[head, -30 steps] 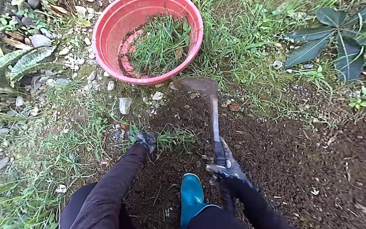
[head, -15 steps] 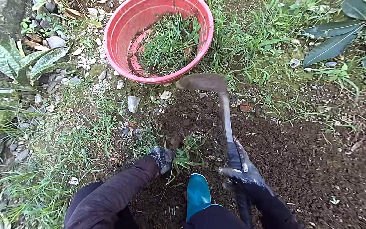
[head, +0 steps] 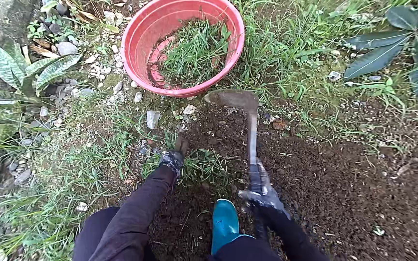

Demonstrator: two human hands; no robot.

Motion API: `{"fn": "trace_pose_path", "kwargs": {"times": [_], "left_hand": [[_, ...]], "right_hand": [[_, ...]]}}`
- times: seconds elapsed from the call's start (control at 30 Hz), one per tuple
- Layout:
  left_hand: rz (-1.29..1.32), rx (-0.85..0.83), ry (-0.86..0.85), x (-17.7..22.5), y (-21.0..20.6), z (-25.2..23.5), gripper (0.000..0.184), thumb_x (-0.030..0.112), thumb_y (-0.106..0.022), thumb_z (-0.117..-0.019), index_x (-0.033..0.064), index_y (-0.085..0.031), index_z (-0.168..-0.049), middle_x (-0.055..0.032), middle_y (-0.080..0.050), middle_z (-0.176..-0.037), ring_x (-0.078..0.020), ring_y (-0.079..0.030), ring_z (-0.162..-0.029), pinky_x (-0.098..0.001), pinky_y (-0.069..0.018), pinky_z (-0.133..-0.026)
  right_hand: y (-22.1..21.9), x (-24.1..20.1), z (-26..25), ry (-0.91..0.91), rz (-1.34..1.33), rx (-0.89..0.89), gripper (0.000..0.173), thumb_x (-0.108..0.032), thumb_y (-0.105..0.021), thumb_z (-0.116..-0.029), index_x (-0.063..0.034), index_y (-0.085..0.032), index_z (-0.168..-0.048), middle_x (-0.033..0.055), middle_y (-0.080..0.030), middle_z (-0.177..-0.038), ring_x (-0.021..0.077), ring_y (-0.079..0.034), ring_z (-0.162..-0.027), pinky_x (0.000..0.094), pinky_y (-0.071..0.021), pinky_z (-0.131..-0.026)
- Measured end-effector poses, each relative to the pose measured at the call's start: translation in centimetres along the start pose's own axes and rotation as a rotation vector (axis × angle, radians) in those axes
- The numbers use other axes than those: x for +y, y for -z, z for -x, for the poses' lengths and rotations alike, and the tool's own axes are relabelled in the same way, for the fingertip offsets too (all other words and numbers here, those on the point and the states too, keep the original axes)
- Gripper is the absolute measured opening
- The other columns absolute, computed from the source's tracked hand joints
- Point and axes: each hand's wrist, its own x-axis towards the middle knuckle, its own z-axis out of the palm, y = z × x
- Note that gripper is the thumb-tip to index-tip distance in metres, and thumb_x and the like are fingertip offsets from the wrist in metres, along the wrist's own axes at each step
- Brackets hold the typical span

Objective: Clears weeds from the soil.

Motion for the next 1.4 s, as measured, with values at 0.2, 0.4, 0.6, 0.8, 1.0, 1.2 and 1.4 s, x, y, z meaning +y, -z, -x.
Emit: {"fn": "trace_pose_path", "kwargs": {"times": [0.2,0.4,0.6,0.8,1.0,1.2,1.4], "left_hand": [[-0.005,-0.095,0.171,-1.3,0.7,-0.7,0.070,0.019,-0.059,-0.0991,0.0017,-0.028,-0.160,-0.0277,-0.051,-0.149,-0.0469,-0.054,-0.132,-0.0666,-0.0434,-0.105],[0.084,-0.114,0.160,-0.8,-0.7,0.3,0.051,0.021,-0.057,-0.1012,0.0027,-0.048,-0.147,-0.0252,-0.058,-0.141,-0.0435,-0.055,-0.132,-0.0642,-0.0438,-0.107],[-0.008,-0.317,-0.117,-1.8,-0.7,5.0,0.037,0.018,-0.058,-0.1009,-0.0010,-0.061,-0.132,-0.0274,-0.064,-0.129,-0.0449,-0.060,-0.125,-0.0661,-0.0458,-0.103],[0.082,-0.450,-0.264,-0.4,-0.3,9.4,0.038,0.014,-0.058,-0.1007,-0.0102,-0.059,-0.130,-0.0338,-0.061,-0.128,-0.0485,-0.059,-0.123,-0.0653,-0.0429,-0.105],[0.290,-0.088,-0.091,-4.7,1.2,15.5,0.040,0.009,-0.063,-0.0971,-0.0020,-0.060,-0.136,-0.0263,-0.064,-0.130,-0.0400,-0.060,-0.125,-0.0576,-0.0451,-0.107],[-0.041,-0.056,0.163,-8.8,2.4,16.1,0.040,0.013,-0.060,-0.0982,-0.0007,-0.061,-0.136,-0.0250,-0.058,-0.141,-0.0459,-0.052,-0.134,-0.0663,-0.0405,-0.109],[0.143,-0.168,0.143,-6.3,-5.2,14.1,0.042,0.019,-0.049,-0.1070,0.0018,-0.053,-0.145,-0.0302,-0.062,-0.133,-0.0490,-0.058,-0.127,-0.0670,-0.0431,-0.106]], "right_hand": [[1.9,3.4,-0.6,-0.134,0.327,-0.221,0.114,-0.016,-0.081,-0.0716,-0.0304,-0.017,-0.165,0.0255,-0.064,-0.117,0.0351,-0.066,-0.079,0.0546,-0.0551,-0.065],[-0.3,0.2,-1.6,-0.037,0.016,-0.093,0.113,-0.008,-0.076,-0.0781,-0.0310,-0.006,-0.165,0.0171,-0.061,-0.106,0.0231,-0.061,-0.063,0.0435,-0.0559,-0.053],[3.2,3.7,0.7,-0.123,0.335,-0.264,0.116,-0.017,-0.083,-0.0681,-0.0261,-0.019,-0.164,0.0253,-0.063,-0.124,0.0362,-0.066,-0.089,0.0562,-0.0558,-0.071],[1.4,-0.7,0.9,-0.065,0.040,-0.159,0.112,-0.007,-0.076,-0.0767,-0.0279,-0.010,-0.164,0.0149,-0.062,-0.104,0.0225,-0.064,-0.067,0.0429,-0.0576,-0.057],[-0.2,4.3,-2.1,0.007,0.613,-0.278,0.108,-0.006,-0.078,-0.0783,-0.0193,-0.015,-0.165,0.0293,-0.055,-0.141,0.0451,-0.061,-0.119,0.0645,-0.0488,-0.098],[0.2,-1.0,1.0,0.194,0.415,-0.146,0.096,-0.022,-0.077,-0.0838,-0.0237,-0.024,-0.164,0.0213,-0.065,-0.122,0.0298,-0.067,-0.083,0.0510,-0.0569,-0.070],[-5.4,-1.8,-0.8,0.227,0.496,-0.131,0.100,-0.019,-0.074,-0.0874,-0.0214,-0.012,-0.165,0.0241,-0.067,-0.109,0.0333,-0.068,-0.077,0.0531,-0.0583,-0.068]]}}
